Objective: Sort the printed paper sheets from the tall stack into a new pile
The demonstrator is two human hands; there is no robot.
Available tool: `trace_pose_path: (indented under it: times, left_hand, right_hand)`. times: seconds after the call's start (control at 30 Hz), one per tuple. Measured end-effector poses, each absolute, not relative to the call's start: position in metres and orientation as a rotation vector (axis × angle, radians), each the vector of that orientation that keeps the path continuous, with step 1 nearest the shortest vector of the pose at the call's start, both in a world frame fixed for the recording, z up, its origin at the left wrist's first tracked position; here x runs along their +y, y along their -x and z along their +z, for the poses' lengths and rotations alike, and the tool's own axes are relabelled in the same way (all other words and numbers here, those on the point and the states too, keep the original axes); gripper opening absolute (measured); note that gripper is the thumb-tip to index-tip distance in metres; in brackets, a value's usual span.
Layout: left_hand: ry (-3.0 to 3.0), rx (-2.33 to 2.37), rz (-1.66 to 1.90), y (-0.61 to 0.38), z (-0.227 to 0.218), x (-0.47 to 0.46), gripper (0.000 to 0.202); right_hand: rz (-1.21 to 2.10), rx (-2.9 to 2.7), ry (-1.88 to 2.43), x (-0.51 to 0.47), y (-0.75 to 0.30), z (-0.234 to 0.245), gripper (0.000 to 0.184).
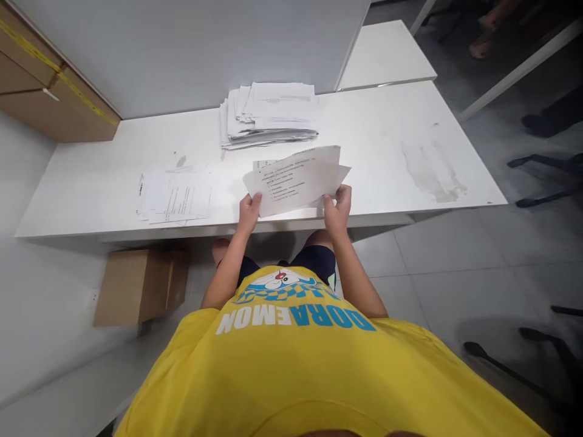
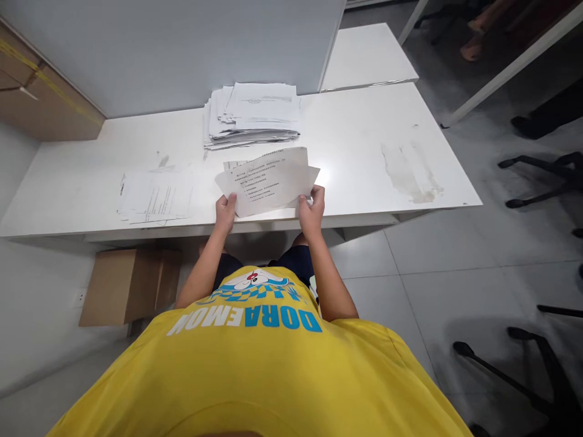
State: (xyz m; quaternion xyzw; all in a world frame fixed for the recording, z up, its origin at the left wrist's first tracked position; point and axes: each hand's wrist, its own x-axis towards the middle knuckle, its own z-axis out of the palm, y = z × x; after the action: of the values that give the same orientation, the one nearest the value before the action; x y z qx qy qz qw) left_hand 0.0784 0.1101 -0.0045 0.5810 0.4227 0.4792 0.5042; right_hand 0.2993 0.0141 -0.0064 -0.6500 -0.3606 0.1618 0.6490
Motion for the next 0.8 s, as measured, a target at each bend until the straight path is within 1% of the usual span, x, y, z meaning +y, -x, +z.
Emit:
trace_pose_path:
  times: [0.13,0.23,0.33,0.47,0.6,0.7,0.8]
  left_hand:
    - [-1.435,0.937,1.099,-0.077,-0.002,0.107,0.065]
    - [-1.401,0.919,1.099,-0.075,-0.003,0.105,0.062]
    - [-1.343,0.941,1.147,-0.076,-0.006,0.104,0.059]
    - [-1.271,0.984,1.241,-0.080,-0.005,0.105,0.059]
    - [-1.251,0.988,1.362,-0.085,0.004,0.110,0.061]
    - [-1.346,0.950,1.401,-0.088,0.009,0.112,0.061]
    - [-1.459,0.902,1.445,-0.088,0.007,0.112,0.060]
  right_hand:
    - [0.436,-0.763,1.404,0.023,-0.300,-0.013,0.020]
    - [0.459,-0.741,1.457,0.023,-0.298,-0.016,0.021]
    - [0.459,-0.832,1.480,0.022,-0.303,-0.012,0.026]
    - [0.444,-1.021,1.357,0.029,-0.316,0.003,0.034]
    - [0.474,-1.027,1.280,0.035,-0.318,0.012,0.034]
    - [0.430,-0.967,1.246,0.030,-0.312,0.010,0.034]
    - [0.455,-0.922,1.238,0.022,-0.309,0.005,0.033]
